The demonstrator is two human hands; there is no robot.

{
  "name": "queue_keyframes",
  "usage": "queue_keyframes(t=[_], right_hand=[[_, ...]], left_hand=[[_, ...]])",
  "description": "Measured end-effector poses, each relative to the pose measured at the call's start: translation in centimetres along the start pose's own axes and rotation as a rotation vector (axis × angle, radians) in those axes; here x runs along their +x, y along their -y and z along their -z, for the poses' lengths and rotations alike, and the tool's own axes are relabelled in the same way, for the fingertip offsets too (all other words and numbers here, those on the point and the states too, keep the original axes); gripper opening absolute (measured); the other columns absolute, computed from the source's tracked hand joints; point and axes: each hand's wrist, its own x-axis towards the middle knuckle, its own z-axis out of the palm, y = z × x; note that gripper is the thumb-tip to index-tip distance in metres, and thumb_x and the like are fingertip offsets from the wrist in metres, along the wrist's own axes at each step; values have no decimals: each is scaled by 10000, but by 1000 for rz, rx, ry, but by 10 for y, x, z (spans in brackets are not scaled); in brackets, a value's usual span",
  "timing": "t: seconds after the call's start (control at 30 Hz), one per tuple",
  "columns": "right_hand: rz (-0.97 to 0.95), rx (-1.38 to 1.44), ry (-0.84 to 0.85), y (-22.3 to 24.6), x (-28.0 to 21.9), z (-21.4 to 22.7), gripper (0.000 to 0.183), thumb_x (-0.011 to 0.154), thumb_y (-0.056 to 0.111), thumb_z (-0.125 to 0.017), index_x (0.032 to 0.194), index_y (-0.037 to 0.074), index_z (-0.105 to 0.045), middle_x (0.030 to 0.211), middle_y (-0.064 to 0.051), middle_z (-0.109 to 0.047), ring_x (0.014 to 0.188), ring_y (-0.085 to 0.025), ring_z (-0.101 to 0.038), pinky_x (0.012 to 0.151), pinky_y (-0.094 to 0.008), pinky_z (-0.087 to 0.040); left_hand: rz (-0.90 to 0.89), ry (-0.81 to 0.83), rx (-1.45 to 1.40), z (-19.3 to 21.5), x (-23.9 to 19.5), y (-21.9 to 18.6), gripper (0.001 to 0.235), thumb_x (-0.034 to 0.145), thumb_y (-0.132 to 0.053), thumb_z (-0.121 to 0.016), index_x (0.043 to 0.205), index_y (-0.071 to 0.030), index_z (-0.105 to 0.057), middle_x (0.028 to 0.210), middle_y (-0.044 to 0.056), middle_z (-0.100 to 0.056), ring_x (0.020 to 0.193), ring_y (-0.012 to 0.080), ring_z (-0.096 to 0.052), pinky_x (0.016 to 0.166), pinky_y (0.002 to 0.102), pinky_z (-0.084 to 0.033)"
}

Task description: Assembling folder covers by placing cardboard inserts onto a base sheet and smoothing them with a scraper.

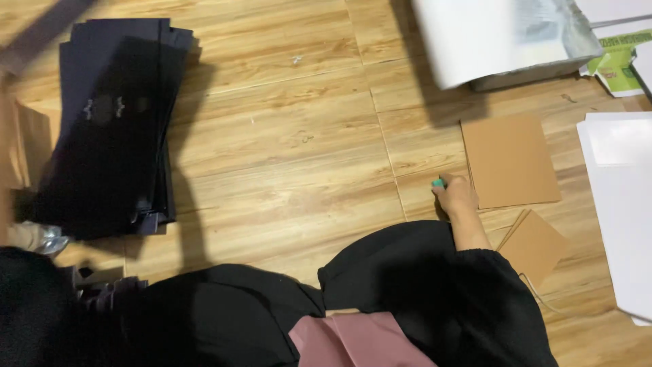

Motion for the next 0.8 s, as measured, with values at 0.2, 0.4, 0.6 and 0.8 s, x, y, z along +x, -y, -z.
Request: queue_keyframes(t=[0.2,0.4,0.6,0.8], right_hand=[[-12,32,-76,14,19,21,375,843,352,-584,1154,143,-592,1063,-166,-572,1031,-373,-539,824,-503,-453],[302,287,-360,50,62,30,426,787,96,-649,1177,-2,-510,1072,-206,-478,1042,-431,-472,877,-508,-401],[463,475,-507,60,83,-3,357,802,185,-657,1113,44,-554,1025,-126,-495,1007,-337,-523,881,-391,-430],[388,580,-443,78,91,-1,396,788,182,-691,1143,77,-548,1048,-64,-499,1019,-267,-537,889,-360,-458]], left_hand=[[106,458,-1065,208,19,-154,583,731,-551,-667,1181,-191,-581,989,91,-565,850,252,-594,702,354,-482],[482,1388,-2632,292,63,-350,664,856,-532,-432,1265,-10,-395,1196,239,-492,1050,370,-519,824,487,-463],[842,1508,-3095,338,141,-496,749,846,-506,-501,1377,-41,-251,1404,182,-276,1272,342,-318,1006,450,-351],[1641,921,-2923,353,192,-501,627,732,-207,-707,1219,-18,-360,1114,201,-456,1007,379,-532,864,493,-468]])
